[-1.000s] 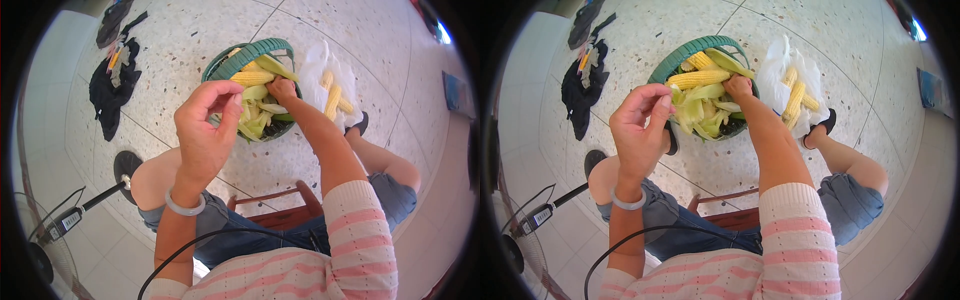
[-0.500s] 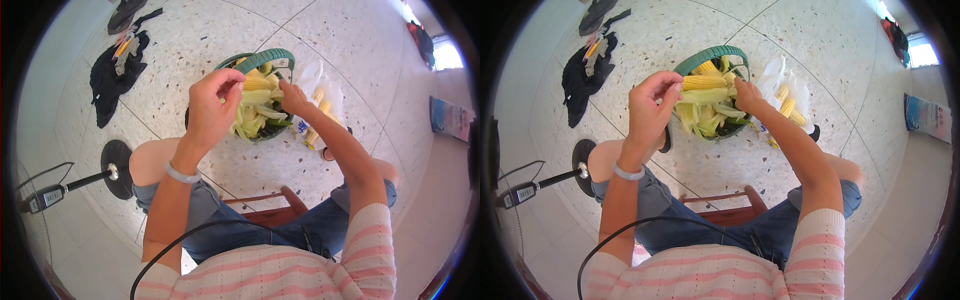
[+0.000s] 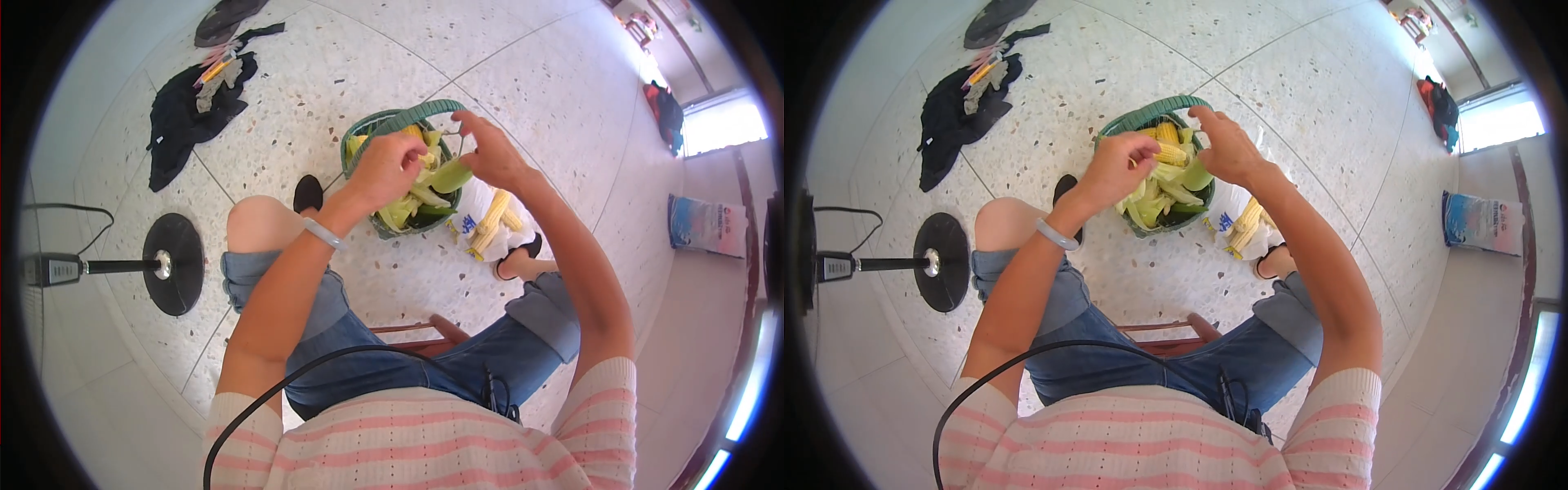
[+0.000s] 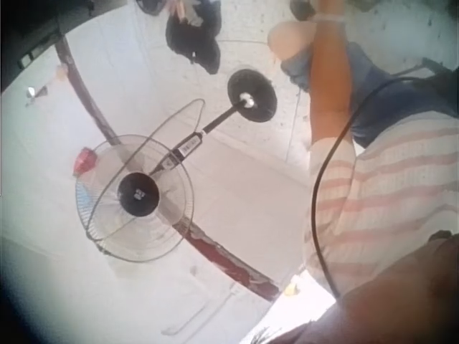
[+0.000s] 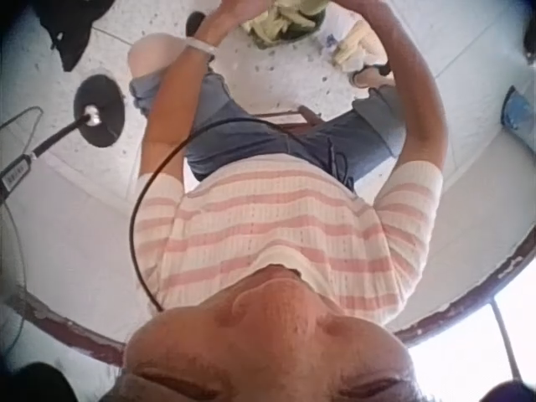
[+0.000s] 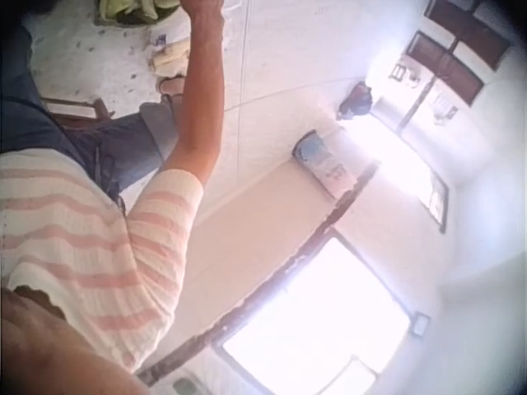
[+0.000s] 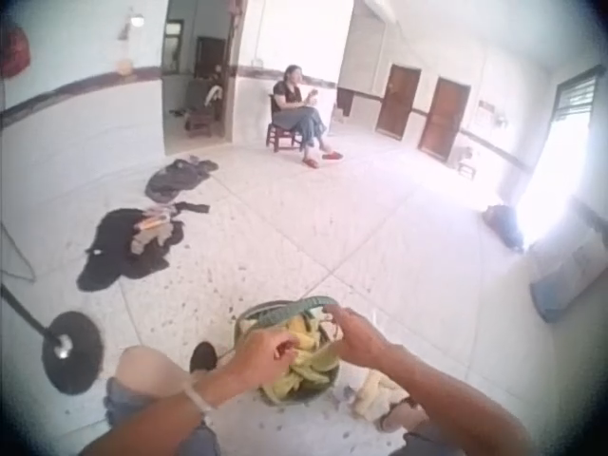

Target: Peeling husks and silk from ears of corn by hand

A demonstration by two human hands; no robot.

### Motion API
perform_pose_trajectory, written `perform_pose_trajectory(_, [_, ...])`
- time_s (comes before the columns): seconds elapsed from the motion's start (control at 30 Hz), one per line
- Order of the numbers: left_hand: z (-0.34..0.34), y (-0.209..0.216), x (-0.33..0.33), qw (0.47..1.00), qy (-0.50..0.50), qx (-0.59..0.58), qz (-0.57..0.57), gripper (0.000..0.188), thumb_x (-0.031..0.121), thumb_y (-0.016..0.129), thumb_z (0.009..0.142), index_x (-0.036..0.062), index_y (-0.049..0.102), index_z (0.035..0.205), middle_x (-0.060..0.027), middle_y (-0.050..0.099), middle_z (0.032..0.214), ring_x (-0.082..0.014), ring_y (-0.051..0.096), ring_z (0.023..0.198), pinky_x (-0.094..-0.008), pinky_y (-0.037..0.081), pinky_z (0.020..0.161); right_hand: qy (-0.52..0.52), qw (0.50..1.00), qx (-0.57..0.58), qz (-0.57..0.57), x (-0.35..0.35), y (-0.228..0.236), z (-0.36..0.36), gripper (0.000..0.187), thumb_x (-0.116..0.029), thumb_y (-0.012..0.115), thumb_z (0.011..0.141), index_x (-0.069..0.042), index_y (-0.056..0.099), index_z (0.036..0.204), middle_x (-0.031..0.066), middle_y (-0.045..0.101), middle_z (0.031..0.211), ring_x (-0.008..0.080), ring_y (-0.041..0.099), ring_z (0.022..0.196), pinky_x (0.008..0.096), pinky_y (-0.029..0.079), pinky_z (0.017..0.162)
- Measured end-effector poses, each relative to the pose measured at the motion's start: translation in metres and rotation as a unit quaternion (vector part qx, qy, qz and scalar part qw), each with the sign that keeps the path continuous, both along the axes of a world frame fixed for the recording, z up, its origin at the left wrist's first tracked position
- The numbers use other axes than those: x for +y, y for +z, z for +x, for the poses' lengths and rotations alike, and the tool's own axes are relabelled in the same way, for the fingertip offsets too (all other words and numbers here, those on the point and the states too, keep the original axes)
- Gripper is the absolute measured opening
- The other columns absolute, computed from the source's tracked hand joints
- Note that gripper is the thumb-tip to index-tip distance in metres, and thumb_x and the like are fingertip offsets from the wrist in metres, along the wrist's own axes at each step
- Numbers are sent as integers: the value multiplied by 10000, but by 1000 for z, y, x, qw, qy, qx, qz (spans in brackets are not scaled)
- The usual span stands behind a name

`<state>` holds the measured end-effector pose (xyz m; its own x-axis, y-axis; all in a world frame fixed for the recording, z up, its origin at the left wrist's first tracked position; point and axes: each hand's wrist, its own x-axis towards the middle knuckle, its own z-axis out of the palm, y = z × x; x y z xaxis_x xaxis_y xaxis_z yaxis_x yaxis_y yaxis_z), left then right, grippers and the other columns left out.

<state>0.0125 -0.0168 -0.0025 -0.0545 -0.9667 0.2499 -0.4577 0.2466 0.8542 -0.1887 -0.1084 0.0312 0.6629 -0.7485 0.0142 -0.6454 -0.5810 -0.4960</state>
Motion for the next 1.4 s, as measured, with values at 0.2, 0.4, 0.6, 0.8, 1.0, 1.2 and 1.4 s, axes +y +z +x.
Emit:
perform_pose_trajectory(0.2, [-26, -14, -8, 985, 15, -45, -169, 543, 190, 799, 690, 2, 557, 1137, -129, 592, 1050, -277, 587, 991, -354, 493, 811, 64, 989, -125, 37, 28, 98, 8, 637, 75, 613, 739, -115, 424, 1317, 150, 576, 1134, 217, 649, 841, 315, 533, 736])
perform_pose_trajectory(0.4, [-33, 8, -11, 997, -31, 69, 3, 541, 221, 799, 687, 13, 511, 1096, -201, 623, 927, -354, 618, 894, -412, 473, 768, 5, 928, -351, 123, 25, 82, -3, 531, -34, 658, 849, -48, 396, 1311, 120, 523, 1182, 110, 613, 777, 243, 518, 687])
perform_pose_trajectory(0.6, [-52, 12, -8, 999, 37, 29, 9, 463, 191, 762, 724, 20, 496, 1062, -180, 634, 859, -364, 635, 811, -413, 493, 696, -98, 904, -341, 238, 30, 20, -29, 325, -275, 676, 902, 0, 535, 1003, 2, 537, 839, 31, 472, 665, 207, 412, 568])
perform_pose_trajectory(0.8, [-62, 11, -11, 982, 61, -179, -23, 503, 206, 765, 742, 17, 481, 1112, -176, 637, 839, -365, 638, 783, -416, 502, 658, -117, 923, -287, 228, 24, 14, -39, 424, -401, 460, 1003, -22, 509, 821, -1, 465, 626, 70, 420, 573, 240, 352, 515])
perform_pose_trajectory(1.0, [-73, 1, -16, 964, 62, -249, -69, 499, 249, 780, 724, 19, 486, 1055, -168, 603, 757, -360, 614, 680, -435, 482, 600, -112, 899, -303, 295, 19, 3, -51, 492, -343, 452, 993, 27, 530, 679, 40, 523, 595, 109, 482, 580, 278, 403, 545])
perform_pose_trajectory(1.2, [-79, 5, -13, 948, 44, -305, -76, 491, 275, 781, 726, 35, 474, 1025, -153, 574, 772, -350, 600, 723, -448, 463, 666, -135, 875, -278, 371, 17, -2, -56, 290, -198, 378, 938, -8, 518, 769, 37, 531, 668, 95, 488, 611, 245, 393, 542])
perform_pose_trajectory(1.4, [-68, -9, -22, 985, -24, -118, -124, 540, 296, 731, 803, -12, 481, 1169, -180, 594, 989, -330, 598, 867, -429, 463, 735, -159, 821, -375, 400, 22, -14, -39, 279, -152, 425, 883, -18, 544, 669, 17, 512, 612, 73, 432, 530, 243, 341, 473])
